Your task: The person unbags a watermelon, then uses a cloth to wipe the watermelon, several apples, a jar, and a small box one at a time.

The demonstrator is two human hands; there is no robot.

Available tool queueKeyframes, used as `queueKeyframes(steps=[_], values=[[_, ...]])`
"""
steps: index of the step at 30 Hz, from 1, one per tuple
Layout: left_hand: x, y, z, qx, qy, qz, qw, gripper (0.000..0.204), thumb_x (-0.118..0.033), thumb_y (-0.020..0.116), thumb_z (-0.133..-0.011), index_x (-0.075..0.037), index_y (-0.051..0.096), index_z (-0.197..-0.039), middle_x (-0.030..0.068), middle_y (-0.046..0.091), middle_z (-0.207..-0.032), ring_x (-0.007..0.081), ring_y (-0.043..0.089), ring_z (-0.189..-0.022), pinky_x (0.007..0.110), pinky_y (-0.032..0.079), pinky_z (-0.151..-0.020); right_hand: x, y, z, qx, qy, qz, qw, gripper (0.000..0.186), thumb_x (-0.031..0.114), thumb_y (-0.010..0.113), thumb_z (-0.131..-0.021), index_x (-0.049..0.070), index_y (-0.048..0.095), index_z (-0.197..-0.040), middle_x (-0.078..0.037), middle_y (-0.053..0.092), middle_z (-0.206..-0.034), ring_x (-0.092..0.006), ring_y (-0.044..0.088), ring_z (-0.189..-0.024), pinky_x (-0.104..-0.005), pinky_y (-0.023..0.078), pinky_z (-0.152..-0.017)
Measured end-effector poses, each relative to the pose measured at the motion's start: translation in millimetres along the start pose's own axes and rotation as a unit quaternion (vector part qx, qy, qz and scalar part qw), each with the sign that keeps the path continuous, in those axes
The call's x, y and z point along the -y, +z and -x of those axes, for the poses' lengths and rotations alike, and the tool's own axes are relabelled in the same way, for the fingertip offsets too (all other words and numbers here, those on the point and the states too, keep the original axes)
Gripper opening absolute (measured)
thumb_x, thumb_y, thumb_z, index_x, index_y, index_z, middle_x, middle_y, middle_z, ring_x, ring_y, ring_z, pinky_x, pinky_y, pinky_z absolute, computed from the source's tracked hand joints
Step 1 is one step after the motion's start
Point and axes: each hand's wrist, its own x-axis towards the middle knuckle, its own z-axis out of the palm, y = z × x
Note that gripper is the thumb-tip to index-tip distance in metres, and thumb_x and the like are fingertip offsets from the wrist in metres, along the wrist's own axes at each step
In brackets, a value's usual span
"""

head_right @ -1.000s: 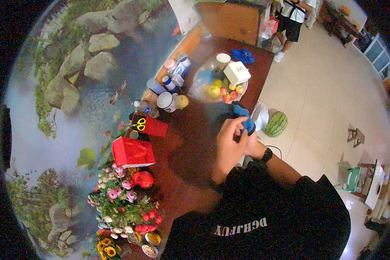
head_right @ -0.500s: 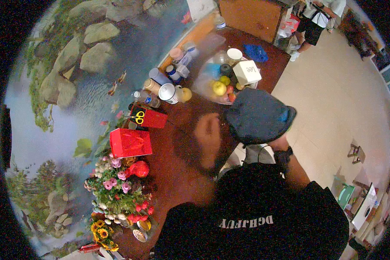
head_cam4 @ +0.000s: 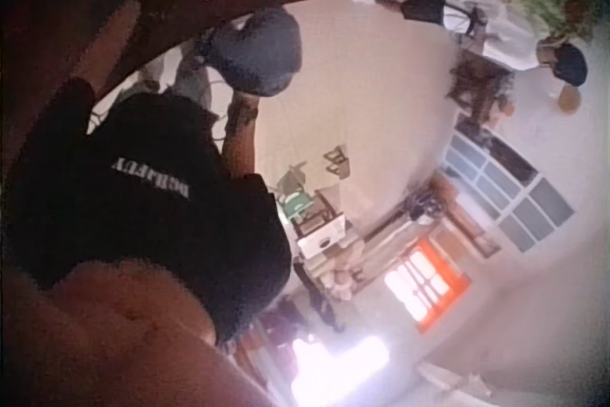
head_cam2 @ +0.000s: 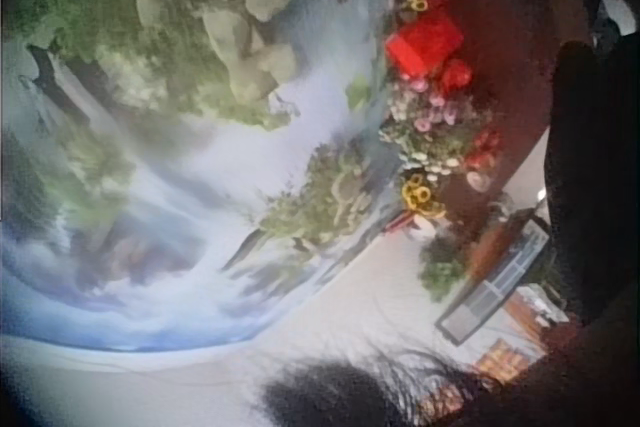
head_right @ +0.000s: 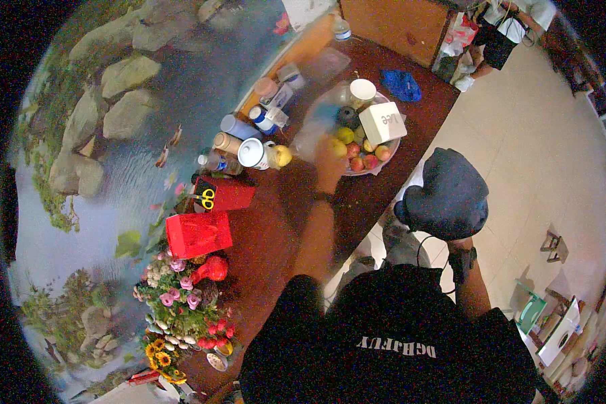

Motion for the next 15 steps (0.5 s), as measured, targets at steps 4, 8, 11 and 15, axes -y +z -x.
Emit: queueKeyframes(steps=[4, 8, 11, 15], values=[[26, -9, 7, 0.016, -0.019, -0.008, 1.000, 0.050, -0.013, 0.074, -0.064, 0.000, 0.051, -0.107, 0.0215, 0.053, -0.107, 0.0389, 0.050, -0.102, 0.046, 0.040, -0.089, 6, 12, -7, 0.023, -0.013, 0.007, 1.000, 0.044, 0.031, 0.051, -0.091, 0.010, 0.031, -0.123, -0.006, 0.039, -0.120, -0.0181, 0.038, -0.111, -0.0320, 0.033, -0.094], [-31, -33, -7, 0.124, -0.068, 0.115, 0.983, 0.059, -0.012, 0.074, -0.064, 0.002, 0.049, -0.116, 0.0188, 0.053, -0.115, 0.0346, 0.052, -0.104, 0.041, 0.042, -0.093, 20, 8, -5, 0.004, -0.029, 0.034, 0.999, 0.047, 0.030, 0.052, -0.091, 0.009, 0.029, -0.127, -0.007, 0.038, -0.124, -0.0187, 0.037, -0.115, -0.0323, 0.032, -0.097], [-87, -83, 4, 0.042, -0.208, 0.393, 0.895, 0.063, -0.014, 0.073, -0.069, 0.004, 0.045, -0.123, 0.0155, 0.052, -0.121, 0.0277, 0.052, -0.110, 0.036, 0.041, -0.097, 31, 25, -7, 0.031, -0.061, 0.037, 0.997, 0.050, 0.029, 0.052, -0.091, 0.008, 0.027, -0.130, -0.008, 0.037, -0.127, -0.0191, 0.037, -0.117, -0.0325, 0.031, -0.099], [-128, -129, 26, 0.069, -0.165, 0.556, 0.812, 0.068, -0.023, 0.070, -0.078, 0.005, 0.037, -0.130, 0.0149, 0.048, -0.125, 0.0232, 0.049, -0.116, 0.035, 0.042, -0.095, 85, 53, 2, 0.062, -0.139, 0.066, 0.986, 0.054, 0.027, 0.052, -0.091, 0.008, 0.025, -0.134, -0.009, 0.036, -0.132, -0.0197, 0.036, -0.121, -0.0328, 0.030, -0.101]])
